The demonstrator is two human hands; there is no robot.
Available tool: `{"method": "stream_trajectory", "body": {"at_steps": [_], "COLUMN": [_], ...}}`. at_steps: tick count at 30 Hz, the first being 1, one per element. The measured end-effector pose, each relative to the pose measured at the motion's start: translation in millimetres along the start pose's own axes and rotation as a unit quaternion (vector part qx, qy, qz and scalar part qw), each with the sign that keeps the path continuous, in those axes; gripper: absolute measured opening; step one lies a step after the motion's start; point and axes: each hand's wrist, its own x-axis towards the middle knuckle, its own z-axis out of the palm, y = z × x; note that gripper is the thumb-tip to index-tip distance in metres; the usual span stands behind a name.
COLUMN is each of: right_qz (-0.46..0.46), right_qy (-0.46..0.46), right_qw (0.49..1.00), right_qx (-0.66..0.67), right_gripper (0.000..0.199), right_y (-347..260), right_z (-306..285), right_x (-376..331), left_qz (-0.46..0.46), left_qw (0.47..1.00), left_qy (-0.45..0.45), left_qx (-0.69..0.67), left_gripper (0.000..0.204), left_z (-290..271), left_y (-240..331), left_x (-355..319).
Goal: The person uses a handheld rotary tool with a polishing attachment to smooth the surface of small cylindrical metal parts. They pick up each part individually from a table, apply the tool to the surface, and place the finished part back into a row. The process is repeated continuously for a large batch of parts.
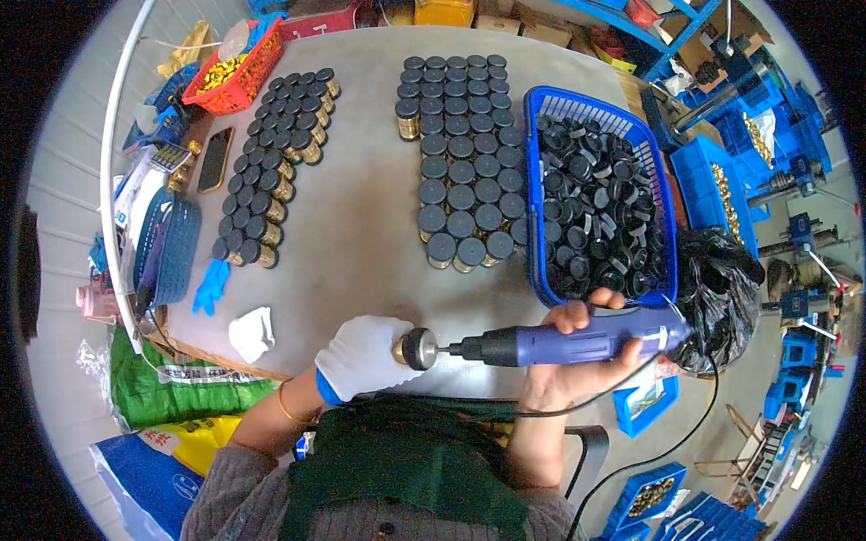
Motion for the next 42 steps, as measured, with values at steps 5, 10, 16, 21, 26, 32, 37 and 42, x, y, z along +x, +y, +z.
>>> {"method": "stream_trajectory", "body": {"at_steps": [5, 10, 16, 21, 26, 32, 37, 42], "right_qz": [-0.008, 0.021, 0.007, 0.068, 0.016, 0.027, 0.031, 0.008], "right_qy": [-0.001, 0.03, 0.022, 0.042, 0.066, 0.019, -0.038, -0.009], "right_qw": [0.997, 0.996, 1.0, 0.993, 0.991, 0.998, 0.998, 1.0], "right_qx": [0.07, 0.083, 0.021, 0.082, 0.119, 0.054, 0.031, 0.007], "right_gripper": [0.044, 0.044, 0.043, 0.043, 0.041, 0.041, 0.041, 0.041], "right_y": [-23.6, -20.2, -6.8, -1.6, -10.9, -1.9, 1.7, 7.7], "right_z": [-2.6, -14.2, -8.9, -12.1, -12.5, -8.4, -9.5, -9.2], "right_x": [9.6, 7.4, 7.0, 1.1, 11.7, 11.3, 9.1, 6.2], "left_qz": [0.109, -0.055, 0.05, 0.09, 0.039, 0.04, 0.017, 0.014], "left_qw": [0.98, 0.872, 0.978, 0.994, 0.995, 0.984, 0.99, 0.994], "left_qy": [0.132, -0.077, -0.178, -0.063, -0.042, -0.144, -0.139, -0.101], "left_qx": [0.101, -0.479, -0.098, -0.003, -0.076, -0.095, 0.001, 0.047], "left_gripper": [0.027, 0.03, 0.036, 0.029, 0.032, 0.036, 0.031, 0.027], "left_z": [-34.7, -29.7, -9.4, -17.2, -24.2, -16.9, -13.2, -13.2], "left_y": [11.3, -21.7, -7.9, -9.1, -17.0, -7.3, -1.3, 0.9], "left_x": [0.4, -3.3, 2.3, 12.8, 11.2, 5.1, 8.0, 11.4]}}
